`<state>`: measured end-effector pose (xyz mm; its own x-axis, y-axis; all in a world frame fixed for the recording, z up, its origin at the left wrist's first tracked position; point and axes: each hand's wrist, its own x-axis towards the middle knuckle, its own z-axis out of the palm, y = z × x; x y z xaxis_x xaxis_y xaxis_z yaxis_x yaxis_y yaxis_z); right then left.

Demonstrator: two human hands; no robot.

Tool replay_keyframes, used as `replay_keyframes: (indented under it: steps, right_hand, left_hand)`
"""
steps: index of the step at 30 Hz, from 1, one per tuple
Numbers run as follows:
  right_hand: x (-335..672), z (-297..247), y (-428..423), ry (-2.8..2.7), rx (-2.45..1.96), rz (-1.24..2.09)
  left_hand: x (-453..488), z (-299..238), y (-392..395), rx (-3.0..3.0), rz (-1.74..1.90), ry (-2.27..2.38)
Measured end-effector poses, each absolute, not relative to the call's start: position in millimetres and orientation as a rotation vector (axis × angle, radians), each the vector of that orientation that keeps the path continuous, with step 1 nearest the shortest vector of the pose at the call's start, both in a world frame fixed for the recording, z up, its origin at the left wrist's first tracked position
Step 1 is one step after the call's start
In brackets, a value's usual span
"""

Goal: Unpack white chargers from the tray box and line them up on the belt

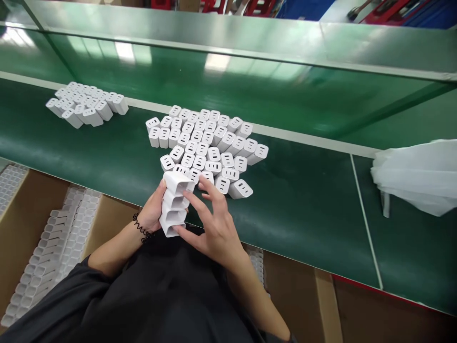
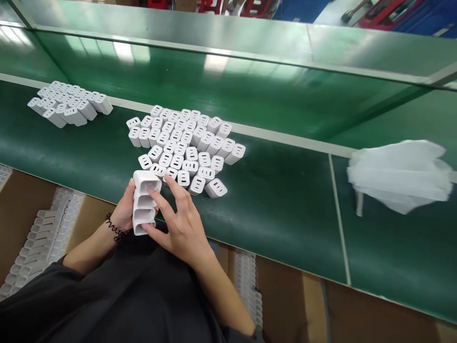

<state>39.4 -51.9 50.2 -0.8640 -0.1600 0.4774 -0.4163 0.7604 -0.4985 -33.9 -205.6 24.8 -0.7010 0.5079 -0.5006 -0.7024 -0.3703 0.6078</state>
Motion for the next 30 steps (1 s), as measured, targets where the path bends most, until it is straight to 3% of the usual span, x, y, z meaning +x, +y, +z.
replay_keyframes:
  steps: [7,10,12,15,18,22,30]
  right_hand:
    - [16.4,57.0,-65.7,-2.569,0.674,0.723]
    - [6.8,53.2,-79.1,-2.532,0.812,0.759]
    - [-1.7,50.1,-92.7,-2.535,0.939,0.764]
    - [-14.2,46.7,-120.6,-2.525,1.179,0.756]
    - [-23.5,44.9,-154.4,-2.484,1.370,0.759]
    - [-32.2,40.5,-199.2,-2.464,1.589,0.720]
    - [-49.0,22.4,-266.3,-2.491,1.881,0.506]
  left_hand:
    - [-26.5,18.0,-217.0,-0.420,2.233,1.093]
    - [-19.6,15.4,-238.9,-0.255,2.288,1.470]
    - [-12.0,15.7,-264.4,0.038,2.283,1.957]
    - [7.5,22.3,-311.8,0.515,1.932,2.811]
    - [30.2,33.8,-354.0,0.683,1.373,3.215]
    - [50.0,42.7,-391.6,0.510,0.896,3.284]
    - [56.6,32.5,-426.5,0.074,0.366,3.116]
